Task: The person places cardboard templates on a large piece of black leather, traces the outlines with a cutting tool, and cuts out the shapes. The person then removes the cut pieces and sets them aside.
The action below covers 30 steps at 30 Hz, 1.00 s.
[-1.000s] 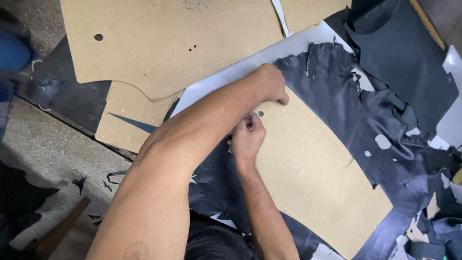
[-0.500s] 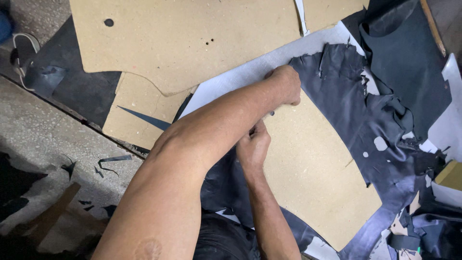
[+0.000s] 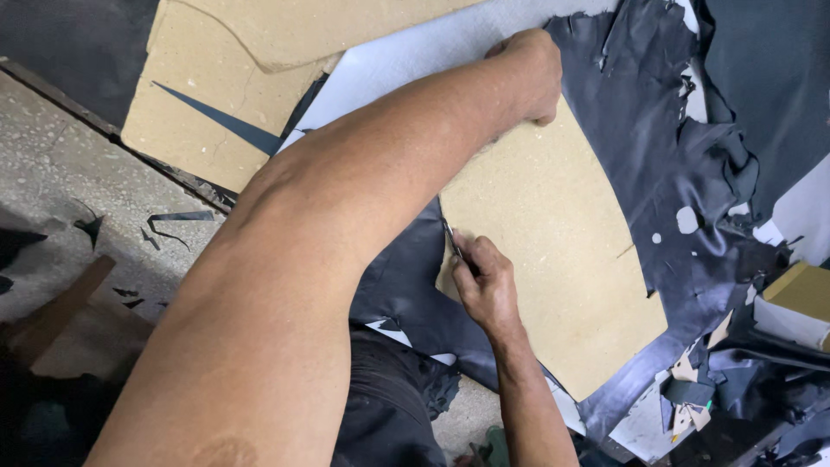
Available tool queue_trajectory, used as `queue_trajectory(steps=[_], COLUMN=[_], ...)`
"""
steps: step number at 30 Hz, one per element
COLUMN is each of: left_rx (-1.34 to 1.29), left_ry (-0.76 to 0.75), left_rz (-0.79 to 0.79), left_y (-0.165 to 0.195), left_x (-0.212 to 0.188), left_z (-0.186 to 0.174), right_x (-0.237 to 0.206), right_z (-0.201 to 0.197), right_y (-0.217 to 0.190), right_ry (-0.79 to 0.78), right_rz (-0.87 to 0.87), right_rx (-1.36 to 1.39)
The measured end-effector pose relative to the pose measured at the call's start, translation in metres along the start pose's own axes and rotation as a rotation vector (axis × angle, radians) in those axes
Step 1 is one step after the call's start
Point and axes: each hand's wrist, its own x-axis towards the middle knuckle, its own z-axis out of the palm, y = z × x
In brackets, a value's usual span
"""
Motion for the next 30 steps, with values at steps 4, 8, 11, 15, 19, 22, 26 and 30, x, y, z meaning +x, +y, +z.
queue_trajectory(steps=[4, 8, 11, 15, 19, 22, 26, 30], left_rx=[0.007, 0.041, 0.130, 0.278, 0.335, 0.208, 0.163, -0.032], left_ry=[0.026, 0.077, 0.161, 0.105, 0.106, 0.188, 0.450, 0.509], left_rz=[0.019, 0.031, 0.125, 0.146, 0.079, -0.021, -0.511, -0.557], left_y=[0.000, 0.000, 0.002, 0.008, 0.022, 0.049, 0.093, 0.110], left_x=[0.002, 0.006, 0.005, -0.005, -0.024, -0.046, -0.071, -0.088], left_z=[0.003, 0.010, 0.016, 0.019, 0.019, 0.029, 0.047, 0.064], right_x=[-0.032, -0.071, -0.103, -0.120, -0.107, -0.089, -0.030, 0.072], right_z=[0.015, 0.044, 0.058, 0.059, 0.023, -0.042, -0.113, -0.130], right_y=[0.008, 0.008, 0.001, -0.008, -0.004, 0.012, 0.033, 0.038], right_ry=[0.070, 0.190, 0.252, 0.183, -0.053, -0.137, 0.516, 0.355], right_rz=[0.104, 0.201, 0.163, 0.343, 0.422, 0.175, 0.091, -0.033], right_rx=[0.030, 0.123, 0.098, 0.129, 0.096, 0.146, 0.562, 0.262])
